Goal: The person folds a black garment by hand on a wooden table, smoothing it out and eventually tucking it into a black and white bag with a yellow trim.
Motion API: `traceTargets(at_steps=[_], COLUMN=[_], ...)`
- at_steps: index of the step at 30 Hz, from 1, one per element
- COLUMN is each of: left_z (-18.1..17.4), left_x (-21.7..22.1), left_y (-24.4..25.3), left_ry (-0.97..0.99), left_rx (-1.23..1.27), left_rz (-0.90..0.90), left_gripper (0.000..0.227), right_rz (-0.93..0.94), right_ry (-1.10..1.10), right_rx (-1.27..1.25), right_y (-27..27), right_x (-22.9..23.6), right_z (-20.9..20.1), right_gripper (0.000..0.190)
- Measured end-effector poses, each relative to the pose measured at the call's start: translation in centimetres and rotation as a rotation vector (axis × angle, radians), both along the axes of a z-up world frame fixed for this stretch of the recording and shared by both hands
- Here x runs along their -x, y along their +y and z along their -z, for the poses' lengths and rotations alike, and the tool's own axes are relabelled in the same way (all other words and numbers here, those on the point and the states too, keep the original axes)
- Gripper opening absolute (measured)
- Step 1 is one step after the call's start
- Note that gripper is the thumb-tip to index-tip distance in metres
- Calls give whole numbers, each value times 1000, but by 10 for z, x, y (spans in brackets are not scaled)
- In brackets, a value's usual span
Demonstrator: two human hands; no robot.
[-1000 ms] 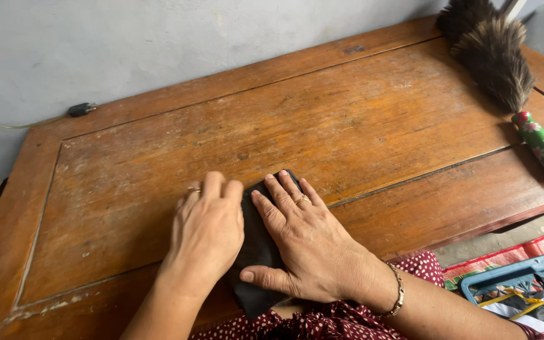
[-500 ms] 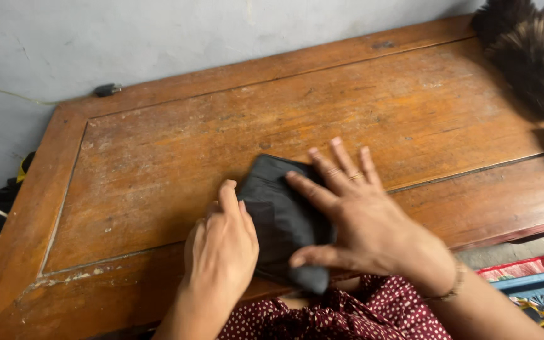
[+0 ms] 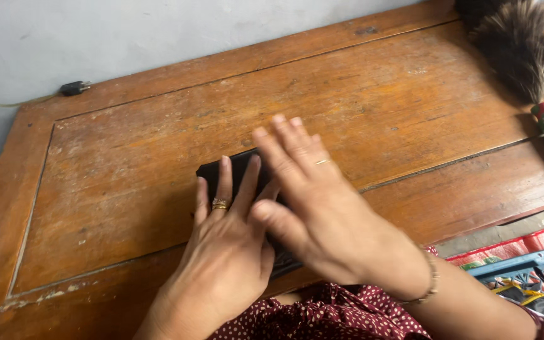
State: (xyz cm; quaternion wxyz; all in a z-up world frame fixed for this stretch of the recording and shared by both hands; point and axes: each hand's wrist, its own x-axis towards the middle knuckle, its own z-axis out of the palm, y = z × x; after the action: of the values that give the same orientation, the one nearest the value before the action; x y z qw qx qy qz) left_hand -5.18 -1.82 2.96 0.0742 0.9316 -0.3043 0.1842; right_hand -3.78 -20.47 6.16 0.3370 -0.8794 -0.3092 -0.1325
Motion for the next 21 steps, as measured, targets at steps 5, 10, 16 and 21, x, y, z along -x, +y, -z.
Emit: traceTargets(at_steps=[5, 10, 16, 21], left_z=[10, 25, 28, 34], left_x=[-4, 7, 6, 6], left_y=[4, 5, -1, -5], left_ry=[166, 92, 124, 34], left_rx=[140, 144, 211, 135], left_rz=[46, 50, 14, -38], left_gripper=[63, 76, 79, 78], right_rz=[-26, -25, -27, -42], right_ry=[26, -85, -60, -21], right_rx=[134, 223, 245, 233], right_y=[16, 15, 12, 5], right_x=[-2, -1, -2, -11], right_z=[25, 36, 41, 37], right_gripper=[81, 89, 91, 88])
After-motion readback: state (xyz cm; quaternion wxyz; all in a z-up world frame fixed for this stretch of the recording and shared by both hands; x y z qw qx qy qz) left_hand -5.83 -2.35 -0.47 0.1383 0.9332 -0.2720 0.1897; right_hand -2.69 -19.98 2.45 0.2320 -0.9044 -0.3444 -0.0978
